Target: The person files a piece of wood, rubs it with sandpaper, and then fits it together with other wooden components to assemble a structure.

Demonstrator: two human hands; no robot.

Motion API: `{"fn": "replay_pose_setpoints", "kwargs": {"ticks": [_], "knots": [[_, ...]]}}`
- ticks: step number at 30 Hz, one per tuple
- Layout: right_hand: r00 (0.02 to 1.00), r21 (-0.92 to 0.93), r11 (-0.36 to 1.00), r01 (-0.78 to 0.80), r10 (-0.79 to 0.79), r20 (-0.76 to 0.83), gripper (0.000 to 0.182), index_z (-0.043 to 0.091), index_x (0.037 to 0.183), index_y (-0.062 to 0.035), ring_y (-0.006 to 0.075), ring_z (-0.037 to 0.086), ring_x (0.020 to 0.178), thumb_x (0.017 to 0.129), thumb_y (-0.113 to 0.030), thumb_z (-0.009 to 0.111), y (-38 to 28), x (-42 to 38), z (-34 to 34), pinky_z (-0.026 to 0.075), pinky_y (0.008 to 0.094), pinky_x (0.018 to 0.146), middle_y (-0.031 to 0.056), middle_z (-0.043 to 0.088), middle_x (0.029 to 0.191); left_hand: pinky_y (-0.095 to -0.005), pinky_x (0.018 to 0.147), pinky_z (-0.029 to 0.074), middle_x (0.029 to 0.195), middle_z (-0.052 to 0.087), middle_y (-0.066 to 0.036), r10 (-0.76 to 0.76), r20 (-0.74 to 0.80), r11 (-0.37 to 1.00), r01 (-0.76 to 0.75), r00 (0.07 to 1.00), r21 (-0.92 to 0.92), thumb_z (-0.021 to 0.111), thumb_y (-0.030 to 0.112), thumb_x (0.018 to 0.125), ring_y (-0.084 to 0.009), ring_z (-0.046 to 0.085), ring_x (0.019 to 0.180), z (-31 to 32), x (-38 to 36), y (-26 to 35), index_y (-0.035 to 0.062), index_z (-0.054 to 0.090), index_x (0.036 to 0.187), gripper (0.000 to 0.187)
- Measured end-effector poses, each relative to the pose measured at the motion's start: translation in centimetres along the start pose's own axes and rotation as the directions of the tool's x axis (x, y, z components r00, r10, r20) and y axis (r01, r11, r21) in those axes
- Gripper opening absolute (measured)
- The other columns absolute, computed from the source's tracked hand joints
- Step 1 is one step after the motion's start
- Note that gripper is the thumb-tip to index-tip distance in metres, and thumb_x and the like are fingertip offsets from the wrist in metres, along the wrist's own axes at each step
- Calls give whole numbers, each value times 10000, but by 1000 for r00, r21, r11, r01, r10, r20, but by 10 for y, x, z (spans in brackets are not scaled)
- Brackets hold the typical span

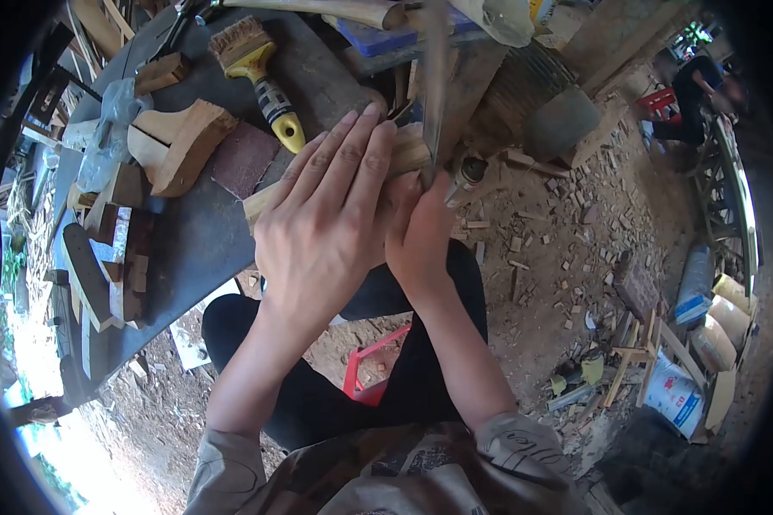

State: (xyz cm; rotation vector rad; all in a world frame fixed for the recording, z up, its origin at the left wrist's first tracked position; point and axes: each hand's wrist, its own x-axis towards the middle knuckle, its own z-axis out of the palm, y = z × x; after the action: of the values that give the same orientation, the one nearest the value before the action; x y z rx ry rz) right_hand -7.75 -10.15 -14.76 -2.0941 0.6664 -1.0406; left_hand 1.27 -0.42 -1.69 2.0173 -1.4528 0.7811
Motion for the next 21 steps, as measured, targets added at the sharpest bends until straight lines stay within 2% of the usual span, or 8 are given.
{"fn": "replay_pose_setpoints", "kwargs": {"ticks": [1,3,8,12,14,15,17,21], "knots": [[1000,-31,999,-10,10,3,361,477,1365,116,563,694,1067,1186,-189,403,2,-6,3,541,538,858,347,702,1112,-390,1115,586,1402,764,-95,-14,-16,1000,14,1000,6,802,283,976,-244,735,1307,-2,2,0,46,766,1329,427],[1000,-59,998,-23,24,7,362,481,1361,121,572,678,1060,1183,-184,405,7,-40,6,529,545,858,347,691,1096,-389,1114,586,1399,766,-95,-4,-13,1000,4,1000,9,798,275,977,-244,734,1310,-4,3,-2,48,768,1324,416],[999,-13,999,41,-40,28,360,483,1370,118,590,652,1090,1175,-177,413,2,0,-3,510,581,875,373,671,1134,-392,1130,574,1423,754,-91,-4,14,1000,3,1000,23,787,274,989,-250,720,1335,-3,2,-1,49,752,1352,429],[1000,-44,999,-6,7,22,361,490,1369,107,585,644,1134,1179,-187,401,11,-31,2,500,586,913,384,665,1194,-394,1129,571,1428,747,-94,0,11,1000,0,1000,20,780,277,995,-244,717,1337,-5,3,-3,54,738,1371,440],[998,18,999,-42,41,55,382,474,1406,105,573,645,1174,1185,-195,386,0,-26,-4,505,574,946,383,664,1235,-390,1124,574,1423,749,-97,10,9,999,-11,1000,35,776,276,999,-239,722,1327,-4,2,-3,49,734,1367,434],[994,61,996,-63,58,91,409,455,1447,106,565,646,1206,1189,-200,374,-20,4,-14,514,561,972,382,663,1263,-387,1124,576,1422,750,-97,14,9,999,-14,1000,37,777,276,1000,-238,722,1327,-3,2,-3,48,736,1365,432],[992,35,997,-63,59,109,441,422,1505,102,553,655,1239,1193,-205,365,-25,5,-21,529,549,990,378,666,1301,-381,1124,578,1421,753,-97,0,23,1000,-1,1000,21,780,277,1002,-236,723,1328,-4,2,-1,47,738,1361,428],[993,-102,989,111,-107,40,491,350,1578,94,543,659,1274,1197,-213,380,-17,-15,-10,554,530,1001,364,667,1355,-393,1131,575,1412,758,-104,15,5,999,-15,1000,29,794,270,985,-241,728,1321,-3,0,-4,43,750,1335,420]]}}
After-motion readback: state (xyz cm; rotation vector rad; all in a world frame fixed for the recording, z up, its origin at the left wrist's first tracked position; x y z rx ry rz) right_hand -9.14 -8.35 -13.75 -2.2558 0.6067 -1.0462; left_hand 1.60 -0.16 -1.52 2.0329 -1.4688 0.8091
